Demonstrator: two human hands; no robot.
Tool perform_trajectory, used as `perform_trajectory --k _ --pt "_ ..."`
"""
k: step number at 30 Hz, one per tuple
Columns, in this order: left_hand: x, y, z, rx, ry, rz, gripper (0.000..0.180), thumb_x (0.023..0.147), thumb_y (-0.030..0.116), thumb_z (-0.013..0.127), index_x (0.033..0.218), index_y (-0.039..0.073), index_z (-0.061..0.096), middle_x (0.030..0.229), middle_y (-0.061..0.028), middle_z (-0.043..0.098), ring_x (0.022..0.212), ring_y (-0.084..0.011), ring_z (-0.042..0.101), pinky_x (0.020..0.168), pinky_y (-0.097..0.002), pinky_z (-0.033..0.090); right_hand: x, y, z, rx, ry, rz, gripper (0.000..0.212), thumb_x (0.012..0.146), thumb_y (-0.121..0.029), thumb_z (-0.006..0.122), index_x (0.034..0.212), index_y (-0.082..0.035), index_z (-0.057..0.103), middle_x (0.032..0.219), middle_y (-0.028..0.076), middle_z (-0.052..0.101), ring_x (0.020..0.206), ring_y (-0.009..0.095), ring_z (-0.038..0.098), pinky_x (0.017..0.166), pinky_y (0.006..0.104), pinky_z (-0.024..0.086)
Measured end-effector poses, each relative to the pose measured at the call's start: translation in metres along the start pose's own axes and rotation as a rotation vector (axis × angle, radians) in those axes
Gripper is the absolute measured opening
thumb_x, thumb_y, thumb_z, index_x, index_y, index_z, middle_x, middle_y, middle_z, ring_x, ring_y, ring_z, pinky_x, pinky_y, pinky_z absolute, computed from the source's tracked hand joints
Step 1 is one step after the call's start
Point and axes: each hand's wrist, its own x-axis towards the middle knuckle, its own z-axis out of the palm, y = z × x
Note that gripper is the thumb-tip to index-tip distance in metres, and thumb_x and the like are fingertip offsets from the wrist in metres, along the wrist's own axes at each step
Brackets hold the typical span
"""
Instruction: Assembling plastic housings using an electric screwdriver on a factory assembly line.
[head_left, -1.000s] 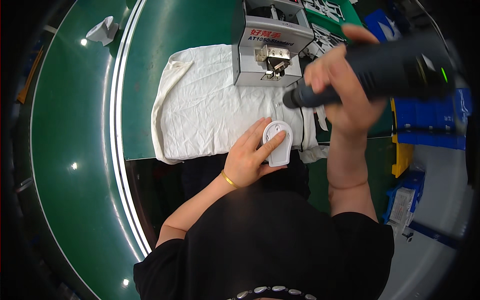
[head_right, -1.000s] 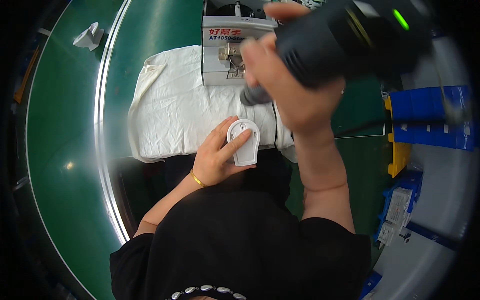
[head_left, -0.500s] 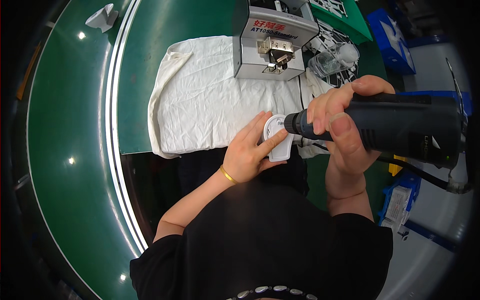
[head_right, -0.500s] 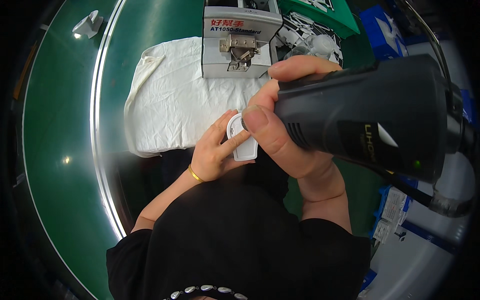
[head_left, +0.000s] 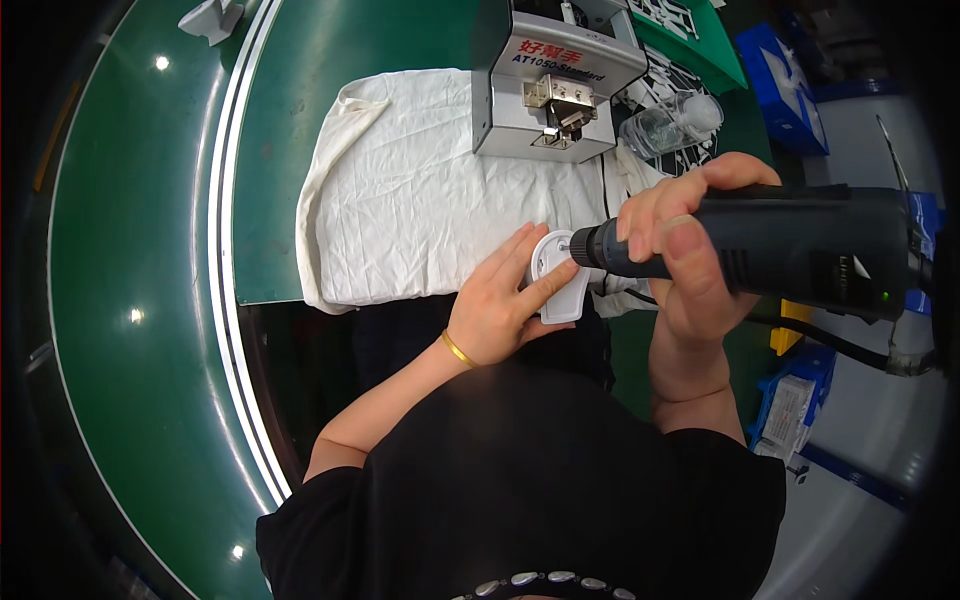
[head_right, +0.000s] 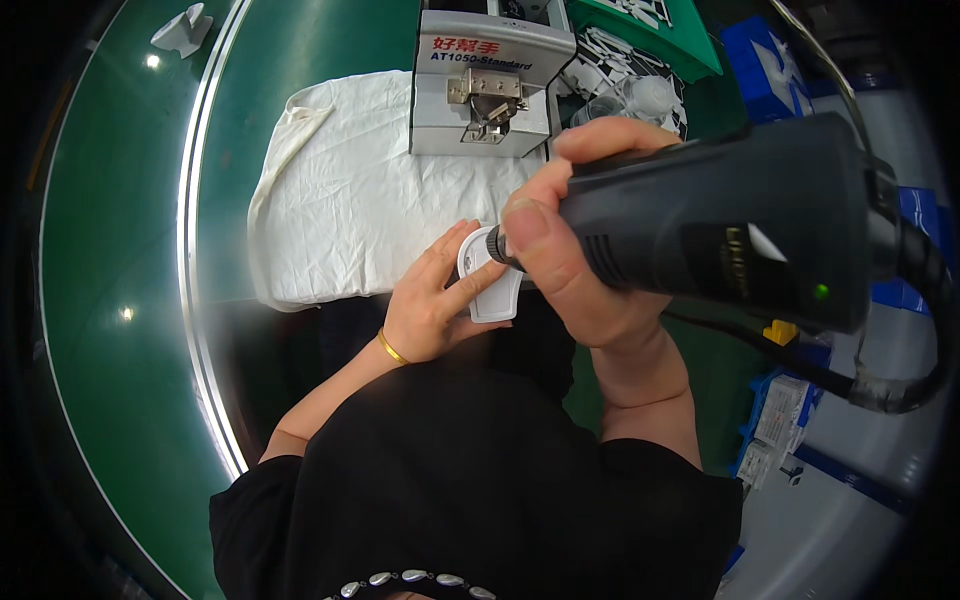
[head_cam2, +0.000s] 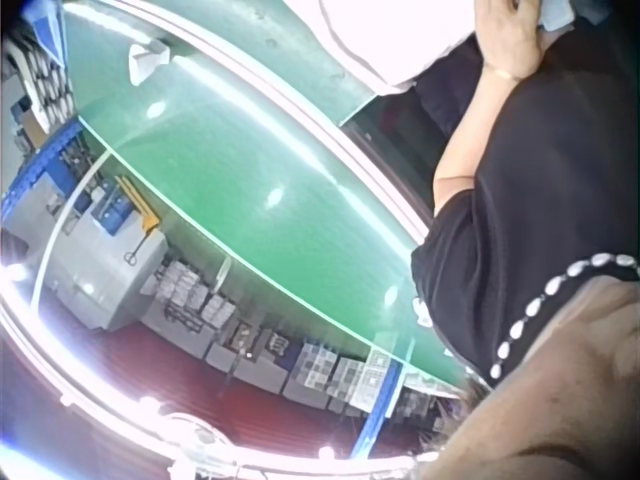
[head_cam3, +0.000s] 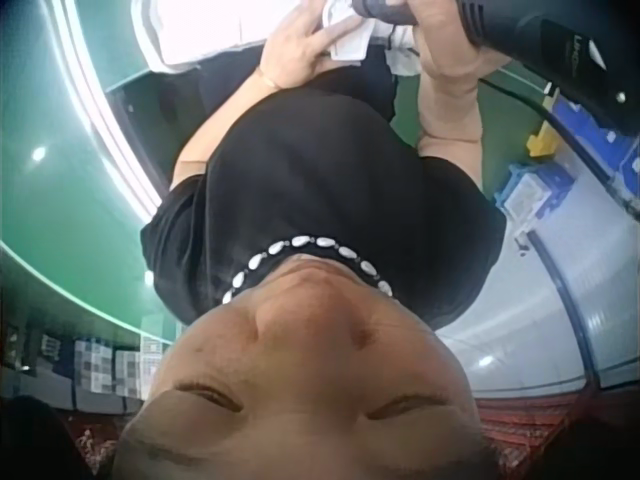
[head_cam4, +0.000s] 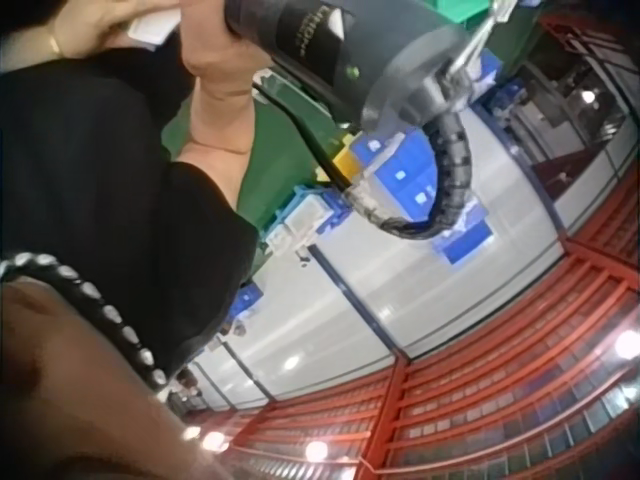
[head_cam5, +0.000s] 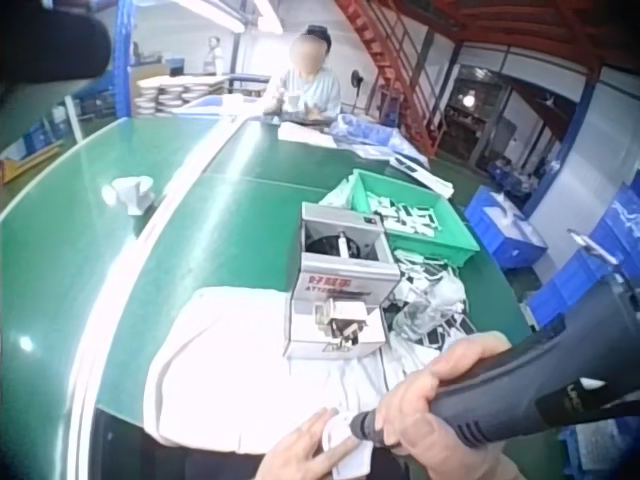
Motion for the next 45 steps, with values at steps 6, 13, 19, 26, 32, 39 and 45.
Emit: perform_trajectory --k 6,13,19,26,32,39,45 --pt "-0.002 -0.002 0.000 0.001 0.005 0.008 0.069 0.062 0.034 0.083 0.126 0.015 0.063 0.133 -0.0248 0.052 0.120 -0.0436 0.054 0.098 -0.0440 0.048 -0.002 0.005 0.000 -0.001 -0.060 -0.048 0.044 0.088 -0.007 0.061 0.126 -0.005 0.039 0.079 0.007 0.054 0.067 0.016 0.055 0.070 0.0359 0.048" --pt "-0.001 0.000 0.001 0.025 0.016 0.019 0.069 0.062 0.033 0.083 0.126 0.016 0.064 0.133 -0.0257 0.052 0.119 -0.0438 0.055 0.098 -0.0444 0.048 -0.002 0.006 0.009 0.206 0.044 0.032 0.044 0.087 -0.006 0.063 0.125 -0.002 0.040 0.078 0.008 0.054 0.065 0.016 0.055 0.068 0.0361 0.049" --pt "0.001 0.019 -0.008 0.177 0.045 0.050 0.053 0.073 0.028 0.074 0.124 0.021 0.065 0.139 -0.0176 0.051 0.129 -0.0376 0.047 0.108 -0.0451 0.039 0.002 0.019 -0.021 0.480 0.114 -0.084 0.052 0.089 -0.012 0.066 0.131 0.001 0.037 0.082 0.009 0.058 0.067 0.018 0.058 0.068 0.0360 0.049" --pt "0.010 0.022 -0.047 0.279 -0.288 0.210 0.032 0.080 0.011 0.059 0.110 0.017 0.068 0.140 -0.0117 0.052 0.131 -0.0320 0.047 0.109 -0.0469 0.039 -0.009 0.092 -0.183 0.149 0.787 0.490 0.035 0.080 -0.012 0.079 0.105 -0.005 0.056 0.087 0.007 0.062 0.068 0.017 0.062 0.058 0.0331 0.053" --pt "0.006 0.012 -0.077 0.346 -0.174 0.113 0.033 0.077 0.000 0.062 0.108 0.012 0.067 0.138 -0.0124 0.053 0.112 -0.0291 0.061 0.089 -0.0337 0.054 -0.057 0.222 -0.264 -0.035 0.723 0.817 0.030 0.074 -0.007 0.080 0.095 -0.001 0.059 0.079 0.008 0.060 0.067 0.019 0.061 0.054 0.0319 0.054" --pt "-0.023 -0.033 -0.154 0.436 0.522 -0.206 0.050 0.064 -0.010 0.069 0.112 0.004 0.063 0.134 -0.0188 0.056 0.106 -0.0250 0.064 0.082 -0.0313 0.054 -0.076 0.268 -0.295 -0.231 0.686 0.784 0.037 0.072 -0.009 0.073 0.105 0.004 0.064 0.087 0.007 0.064 0.073 0.018 0.058 0.067 0.0323 0.046" --pt "-0.082 -0.144 -0.279 0.477 1.068 -0.770 0.050 0.074 0.019 0.076 0.116 -0.001 0.057 0.091 -0.0132 0.070 0.084 -0.0191 0.067 0.079 -0.0312 0.053 -0.079 0.279 -0.291 -0.198 0.784 0.706 0.071 0.080 -0.018 0.079 0.136 0.009 0.044 0.125 0.018 0.059 0.106 0.025 0.060 0.089 0.0341 0.049"
